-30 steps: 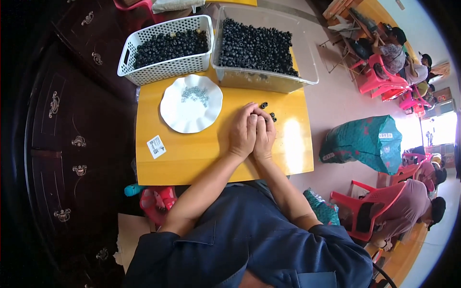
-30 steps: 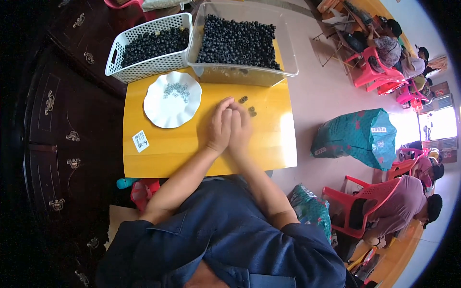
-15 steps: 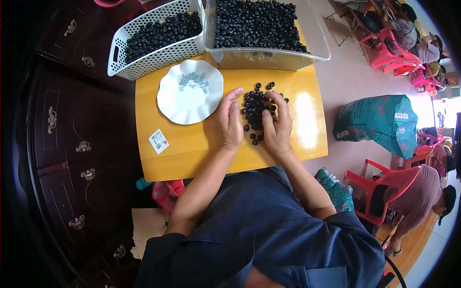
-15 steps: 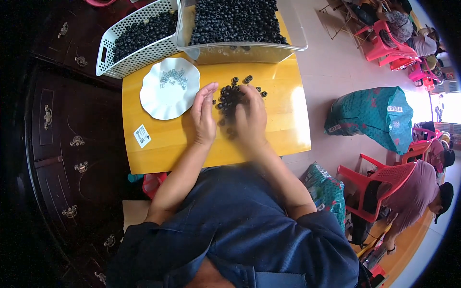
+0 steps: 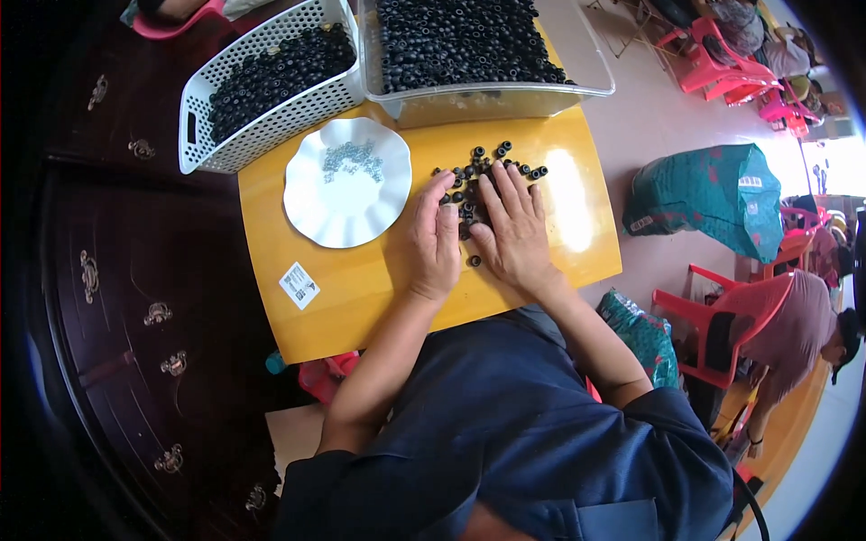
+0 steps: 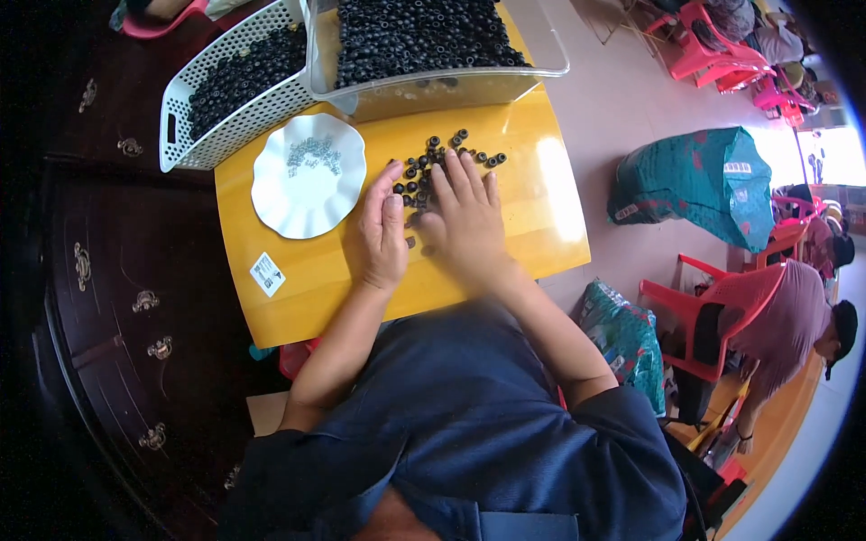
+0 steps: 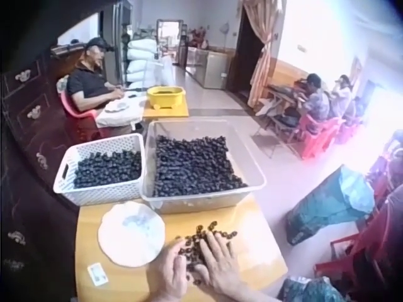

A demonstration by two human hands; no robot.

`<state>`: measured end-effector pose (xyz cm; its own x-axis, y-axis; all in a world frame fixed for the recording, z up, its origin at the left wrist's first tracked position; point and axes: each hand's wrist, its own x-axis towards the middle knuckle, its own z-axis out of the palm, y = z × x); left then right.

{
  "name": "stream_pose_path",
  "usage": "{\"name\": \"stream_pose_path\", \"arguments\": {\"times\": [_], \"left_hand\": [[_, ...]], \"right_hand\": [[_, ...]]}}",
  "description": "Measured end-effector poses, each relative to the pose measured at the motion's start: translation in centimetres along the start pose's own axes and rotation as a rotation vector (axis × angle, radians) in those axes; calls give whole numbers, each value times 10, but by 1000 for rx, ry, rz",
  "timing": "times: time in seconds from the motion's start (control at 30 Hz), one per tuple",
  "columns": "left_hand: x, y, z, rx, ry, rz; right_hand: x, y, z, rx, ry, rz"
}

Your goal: The person gathers black plastic components from a container and places them on a table. They pick up small clear pins from a plate and insert them into the black components before placing the assembled pieces into a plastic bag.

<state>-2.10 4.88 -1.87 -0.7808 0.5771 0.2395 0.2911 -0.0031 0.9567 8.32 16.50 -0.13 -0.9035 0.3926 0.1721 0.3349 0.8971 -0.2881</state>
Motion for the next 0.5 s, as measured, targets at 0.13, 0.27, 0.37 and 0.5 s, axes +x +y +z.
{"name": "stream_pose_path", "arguments": {"times": [0.13, 0.27, 0.37, 0.5], "left_hand": [[1, 10, -2, -175, -1, -50], [1, 1, 0, -133, -26, 32], [4, 6, 1, 160, -127, 177], [3, 10, 3, 694, -457, 276]], "right_hand": [[-9, 2, 0, 52, 22, 91], [-15, -3, -6, 94, 74, 165], [-23, -6, -7, 76, 34, 104], [-32, -2, -7, 21, -41, 104]]}}
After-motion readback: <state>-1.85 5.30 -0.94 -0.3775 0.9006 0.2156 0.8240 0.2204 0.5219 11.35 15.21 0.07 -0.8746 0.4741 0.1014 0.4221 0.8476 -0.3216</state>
